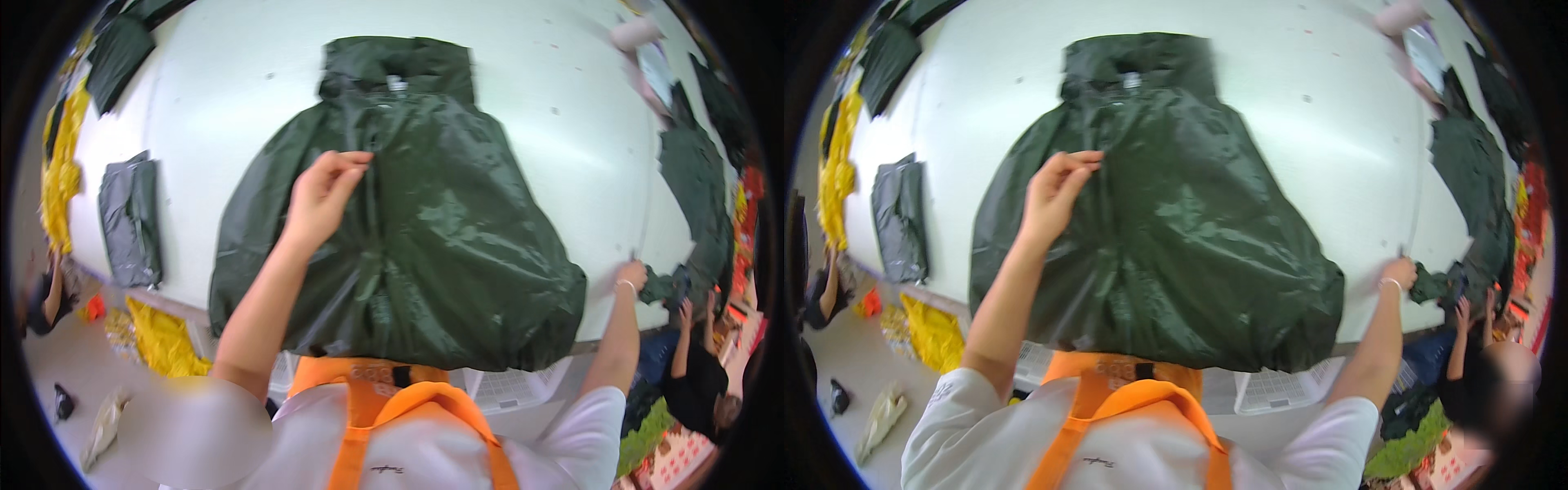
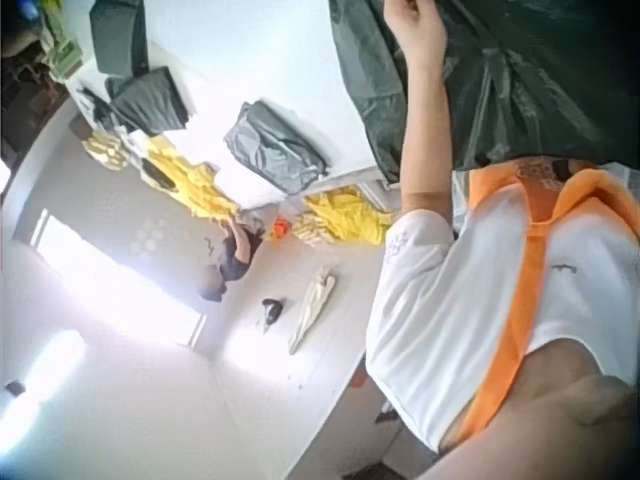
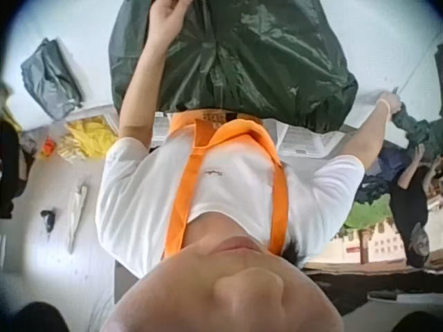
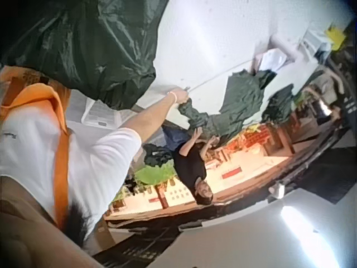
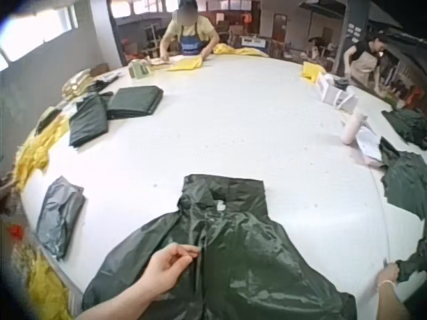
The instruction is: The person folds a dark green jacket on a white table. They smooth the fabric, fold the sleeves inward, fold the body in half, and then fold it again into a compact rectangle. The folded jacket is placed on a stack of similar items.
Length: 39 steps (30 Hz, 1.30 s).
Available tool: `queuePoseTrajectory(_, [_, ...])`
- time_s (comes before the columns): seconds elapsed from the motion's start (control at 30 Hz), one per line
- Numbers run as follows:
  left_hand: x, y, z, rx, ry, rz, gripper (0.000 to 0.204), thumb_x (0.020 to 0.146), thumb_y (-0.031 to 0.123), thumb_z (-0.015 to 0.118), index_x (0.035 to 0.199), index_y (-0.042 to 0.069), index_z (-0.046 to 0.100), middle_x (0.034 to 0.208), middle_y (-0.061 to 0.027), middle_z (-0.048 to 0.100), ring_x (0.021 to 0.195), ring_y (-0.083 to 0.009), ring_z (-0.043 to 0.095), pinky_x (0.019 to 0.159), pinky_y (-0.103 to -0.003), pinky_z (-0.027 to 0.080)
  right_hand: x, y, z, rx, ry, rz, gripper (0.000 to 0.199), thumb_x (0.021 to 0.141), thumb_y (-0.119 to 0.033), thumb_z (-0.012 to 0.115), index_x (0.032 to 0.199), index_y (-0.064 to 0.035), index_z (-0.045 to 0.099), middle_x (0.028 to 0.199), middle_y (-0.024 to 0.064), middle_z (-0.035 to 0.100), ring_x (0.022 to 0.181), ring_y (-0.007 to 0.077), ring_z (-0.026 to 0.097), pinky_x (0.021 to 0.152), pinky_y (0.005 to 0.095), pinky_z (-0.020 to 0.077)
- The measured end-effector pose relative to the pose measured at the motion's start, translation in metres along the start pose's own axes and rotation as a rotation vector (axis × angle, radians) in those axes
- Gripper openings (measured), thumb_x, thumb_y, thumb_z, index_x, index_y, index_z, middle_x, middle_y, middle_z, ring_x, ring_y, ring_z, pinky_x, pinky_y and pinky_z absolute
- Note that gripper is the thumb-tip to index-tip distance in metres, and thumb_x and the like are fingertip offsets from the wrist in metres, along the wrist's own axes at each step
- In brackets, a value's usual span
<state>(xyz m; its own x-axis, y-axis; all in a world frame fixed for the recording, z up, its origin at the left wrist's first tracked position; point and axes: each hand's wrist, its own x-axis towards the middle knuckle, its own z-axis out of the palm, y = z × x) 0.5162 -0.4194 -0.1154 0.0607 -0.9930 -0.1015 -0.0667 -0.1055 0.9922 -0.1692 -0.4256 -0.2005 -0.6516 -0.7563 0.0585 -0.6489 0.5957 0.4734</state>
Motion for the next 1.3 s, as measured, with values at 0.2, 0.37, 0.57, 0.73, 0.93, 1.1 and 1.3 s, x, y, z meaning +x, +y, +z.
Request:
queuePoseTrajectory(0.2, [0.003,-0.002,0.008,-0.294,-0.052,-0.126,0.003,0.089,0.004,0.055,0.089,0.001,0.056,0.129,-0.0146,0.05,0.106,-0.0147,0.053,0.093,-0.028,0.041,-0.034,-0.075,-0.095,1.246,-0.165,-0.107,0.023,0.095,-0.013,0.041,0.109,-0.002,0.056,0.072,0.0046,0.055,0.06,0.0118,0.055,0.048,0.0268,0.0447])
queuePoseTrajectory(0.37, [0.008,-0.001,0.015,-0.36,-0.102,-0.164,0.004,0.088,0.006,0.059,0.088,0.001,0.059,0.136,-0.0145,0.043,0.108,-0.0151,0.053,0.093,-0.028,0.041,-0.231,-0.203,-0.273,1.689,-0.931,-0.513,0.027,0.098,-0.025,0.045,0.115,-0.0064,0.054,0.075,-0.0006,0.057,0.062,0.0023,0.047,0.053,0.0165,0.0372])
queuePoseTrajectory(0.57, [0.011,-0.001,0.014,-0.535,-0.134,-0.189,0.007,0.087,0.009,0.06,0.087,0.002,0.06,0.134,-0.0165,0.045,0.116,-0.0195,0.049,0.099,-0.036,0.037,-0.299,-0.263,-0.305,1.767,-1.782,-0.386,0.03,0.1,-0.026,0.038,0.114,-0.0049,0.053,0.081,0.0036,0.057,0.066,0.0121,0.053,0.058,0.0242,0.0435])
queuePoseTrajectory(0.73, [0.009,0.0,0.01,-0.561,-0.138,-0.194,0.008,0.088,0.009,0.06,0.084,0.002,0.06,0.135,-0.017,0.044,0.117,-0.0217,0.048,0.099,-0.037,0.037,-0.306,-0.285,-0.308,1.746,-1.937,-0.224,0.033,0.1,-0.027,0.038,0.112,-0.0005,0.054,0.078,0.0034,0.053,0.065,0.0123,0.049,0.057,0.0245,0.0413])
queuePoseTrajectory(0.93, [0.006,-0.005,0.008,-0.6,-0.135,-0.156,0.009,0.088,0.01,0.06,0.083,0.002,0.059,0.137,-0.0163,0.042,0.118,-0.0234,0.05,0.1,-0.037,0.036,-0.299,-0.296,-0.308,1.774,-1.893,-0.212,0.037,0.099,-0.029,0.04,0.11,0.0037,0.055,0.077,0.0022,0.052,0.061,0.0101,0.045,0.053,0.0233,0.0386])
queuePoseTrajectory(1.1, [0.005,-0.002,0.005,-0.597,-0.128,-0.162,0.009,0.088,0.009,0.06,0.082,0.003,0.057,0.137,-0.0153,0.042,0.118,-0.0246,0.051,0.1,-0.037,0.037,-0.296,-0.298,-0.307,1.724,-1.801,-0.274,0.035,0.099,-0.029,0.043,0.109,0.0018,0.056,0.075,-0.0005,0.051,0.056,0.0057,0.041,0.048,0.0195,0.0337])
queuePoseTrajectory(1.3, [-0.004,0.0,0.001,-0.53,-0.11,-0.165,0.008,0.088,0.008,0.059,0.081,0.004,0.057,0.135,-0.0146,0.043,0.118,-0.0241,0.051,0.099,-0.036,0.038,-0.296,-0.297,-0.306,1.713,-1.73,-0.334,0.031,0.098,-0.027,0.046,0.108,0.0001,0.057,0.073,-0.0025,0.049,0.055,0.0032,0.039,0.046,0.0176,0.0312])
